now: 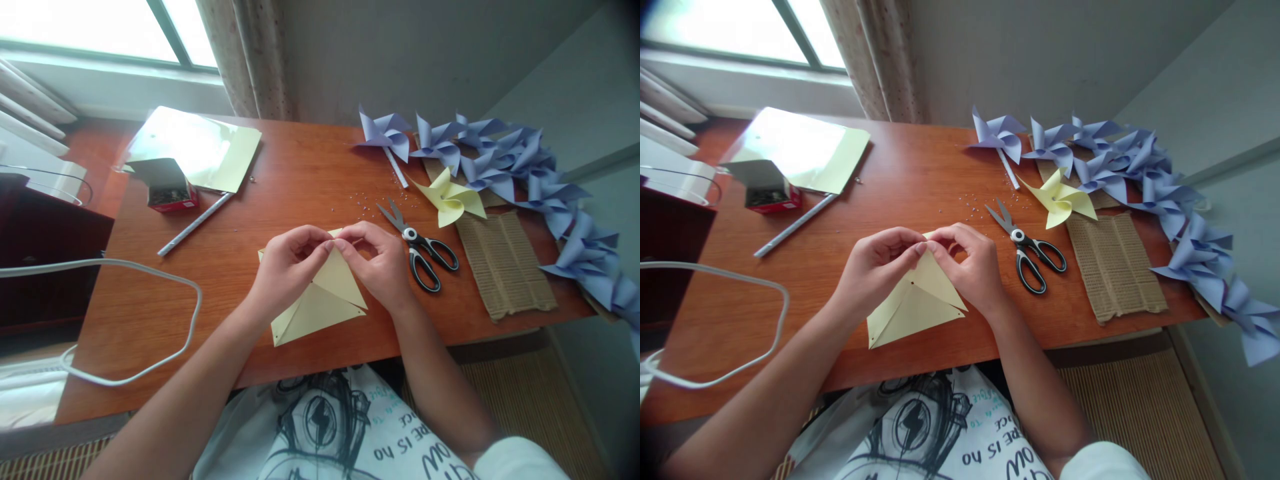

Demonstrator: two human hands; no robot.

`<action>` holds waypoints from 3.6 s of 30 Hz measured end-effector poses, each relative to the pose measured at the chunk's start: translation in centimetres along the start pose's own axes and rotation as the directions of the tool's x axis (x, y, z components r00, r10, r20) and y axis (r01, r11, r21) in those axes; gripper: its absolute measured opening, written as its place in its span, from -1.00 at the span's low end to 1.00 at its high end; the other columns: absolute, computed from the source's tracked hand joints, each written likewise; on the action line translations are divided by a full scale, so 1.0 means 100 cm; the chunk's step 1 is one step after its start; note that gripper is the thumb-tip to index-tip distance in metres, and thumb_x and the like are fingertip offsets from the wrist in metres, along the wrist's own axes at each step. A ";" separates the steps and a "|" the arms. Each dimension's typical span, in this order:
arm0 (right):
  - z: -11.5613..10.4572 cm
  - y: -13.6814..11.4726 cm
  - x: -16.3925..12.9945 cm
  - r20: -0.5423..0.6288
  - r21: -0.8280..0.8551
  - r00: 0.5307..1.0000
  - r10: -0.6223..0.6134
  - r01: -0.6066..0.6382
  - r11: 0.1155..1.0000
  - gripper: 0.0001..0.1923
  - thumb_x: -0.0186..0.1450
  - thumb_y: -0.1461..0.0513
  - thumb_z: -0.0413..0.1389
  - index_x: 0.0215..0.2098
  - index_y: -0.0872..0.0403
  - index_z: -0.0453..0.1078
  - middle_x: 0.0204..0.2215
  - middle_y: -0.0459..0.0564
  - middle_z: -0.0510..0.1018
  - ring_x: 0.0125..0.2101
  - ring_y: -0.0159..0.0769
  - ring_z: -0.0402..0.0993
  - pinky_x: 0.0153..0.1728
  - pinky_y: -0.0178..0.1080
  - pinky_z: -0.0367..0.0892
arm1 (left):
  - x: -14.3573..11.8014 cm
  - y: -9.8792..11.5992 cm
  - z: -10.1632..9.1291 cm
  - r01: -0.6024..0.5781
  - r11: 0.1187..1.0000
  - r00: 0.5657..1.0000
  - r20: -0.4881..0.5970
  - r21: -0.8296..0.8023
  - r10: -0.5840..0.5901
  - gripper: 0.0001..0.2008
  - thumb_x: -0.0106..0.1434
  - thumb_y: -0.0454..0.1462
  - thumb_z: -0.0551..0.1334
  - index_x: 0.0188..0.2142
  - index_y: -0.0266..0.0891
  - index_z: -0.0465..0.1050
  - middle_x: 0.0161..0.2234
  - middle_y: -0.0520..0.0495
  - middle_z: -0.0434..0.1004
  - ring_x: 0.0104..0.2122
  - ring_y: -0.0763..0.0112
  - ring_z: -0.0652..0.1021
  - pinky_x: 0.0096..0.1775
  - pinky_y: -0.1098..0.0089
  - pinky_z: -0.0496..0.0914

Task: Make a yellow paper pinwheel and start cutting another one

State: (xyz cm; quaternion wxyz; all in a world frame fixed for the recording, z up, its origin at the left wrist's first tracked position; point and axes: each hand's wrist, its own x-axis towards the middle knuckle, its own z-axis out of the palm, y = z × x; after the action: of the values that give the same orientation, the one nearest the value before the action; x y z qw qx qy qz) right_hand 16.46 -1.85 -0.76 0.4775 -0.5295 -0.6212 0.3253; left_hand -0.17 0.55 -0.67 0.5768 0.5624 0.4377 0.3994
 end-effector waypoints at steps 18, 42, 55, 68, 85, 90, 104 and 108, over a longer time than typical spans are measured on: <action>0.001 0.002 -0.001 -0.030 -0.050 0.999 -0.011 0.010 0.999 -0.92 0.31 0.32 0.19 -0.31 0.01 0.51 -0.37 -0.09 0.60 -0.36 -0.30 0.54 -0.34 -0.25 0.48 | -0.002 -0.004 0.003 -0.154 0.954 0.984 -0.049 0.256 0.172 -0.89 0.27 -0.29 0.29 -0.34 -0.30 0.57 -0.49 0.00 0.54 -0.53 0.51 0.42 -0.48 0.48 0.29; 0.000 0.002 0.000 0.038 -0.052 0.999 -0.011 0.013 0.999 -0.91 0.31 0.30 0.16 -0.36 0.02 0.42 -0.41 -0.11 0.53 -0.38 -0.32 0.48 -0.32 -0.24 0.45 | -0.002 0.000 0.002 -0.225 0.917 0.968 -0.031 0.330 0.249 -0.94 0.25 -0.37 0.27 -0.35 -0.28 0.52 -0.50 0.03 0.52 -0.53 0.53 0.45 -0.46 0.49 0.34; -0.001 0.001 -0.001 0.007 0.027 0.998 0.057 -0.057 0.998 -0.91 0.33 0.30 0.16 -0.35 0.02 0.43 -0.39 -0.11 0.52 -0.36 -0.32 0.48 -0.28 -0.23 0.45 | -0.001 -0.002 -0.001 -0.166 0.949 0.984 -0.019 0.267 0.177 -0.90 0.28 -0.27 0.29 -0.32 -0.28 0.52 -0.47 -0.02 0.55 -0.51 0.47 0.48 -0.48 0.47 0.34; -0.004 0.000 -0.002 0.040 -0.008 0.999 0.018 -0.017 1.000 -0.94 0.37 0.26 0.16 -0.27 0.01 0.47 -0.32 -0.07 0.59 -0.28 -0.27 0.55 -0.24 -0.21 0.49 | -0.001 0.001 -0.001 -0.199 0.930 0.977 -0.009 0.308 0.212 -0.91 0.28 -0.30 0.28 -0.34 -0.27 0.54 -0.49 -0.01 0.55 -0.51 0.49 0.47 -0.48 0.50 0.33; -0.003 0.003 -0.001 0.057 -0.173 0.994 -0.093 0.101 0.980 -0.91 0.34 0.31 0.16 -0.32 -0.01 0.46 -0.39 -0.09 0.56 -0.38 -0.30 0.51 -0.32 -0.23 0.45 | -0.001 -0.002 0.000 -0.258 0.863 0.958 -0.004 0.435 0.288 -0.91 0.28 -0.31 0.25 -0.35 -0.25 0.53 -0.49 0.00 0.55 -0.52 0.49 0.48 -0.46 0.49 0.37; -0.002 0.003 -0.001 0.036 -0.217 0.990 -0.137 0.141 0.966 -0.89 0.33 0.32 0.15 -0.33 -0.01 0.44 -0.40 -0.09 0.56 -0.39 -0.30 0.49 -0.32 -0.22 0.43 | -0.002 -0.002 0.000 -0.293 0.802 0.942 0.017 0.521 0.334 -0.91 0.29 -0.33 0.23 -0.33 -0.23 0.52 -0.47 0.00 0.56 -0.50 0.48 0.49 -0.42 0.47 0.38; 0.001 0.003 -0.001 0.029 -0.335 0.978 -0.206 0.204 0.920 -0.88 0.33 0.33 0.11 -0.34 -0.02 0.38 -0.41 -0.06 0.53 -0.36 -0.24 0.47 -0.28 -0.18 0.37 | -0.005 -0.005 0.003 -0.370 0.652 0.898 0.075 0.662 0.433 -0.88 0.34 -0.33 0.18 -0.29 -0.21 0.50 -0.39 -0.02 0.59 -0.45 0.47 0.52 -0.37 0.46 0.38; -0.001 0.005 -0.002 0.054 -0.357 0.971 -0.232 0.236 0.904 -0.87 0.34 0.32 0.10 -0.33 -0.04 0.39 -0.41 -0.05 0.55 -0.34 -0.21 0.46 -0.25 -0.15 0.37 | -0.007 -0.006 0.003 -0.390 0.605 0.890 0.117 0.694 0.440 -0.84 0.37 -0.33 0.15 -0.27 -0.22 0.51 -0.38 -0.05 0.58 -0.43 0.44 0.52 -0.37 0.46 0.38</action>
State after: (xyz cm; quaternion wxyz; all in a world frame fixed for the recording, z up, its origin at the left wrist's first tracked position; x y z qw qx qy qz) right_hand 16.70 -1.90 -1.28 0.4042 -0.5281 -0.7318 0.1489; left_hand -0.07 -0.20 -1.21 0.1961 0.8104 0.4319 0.3440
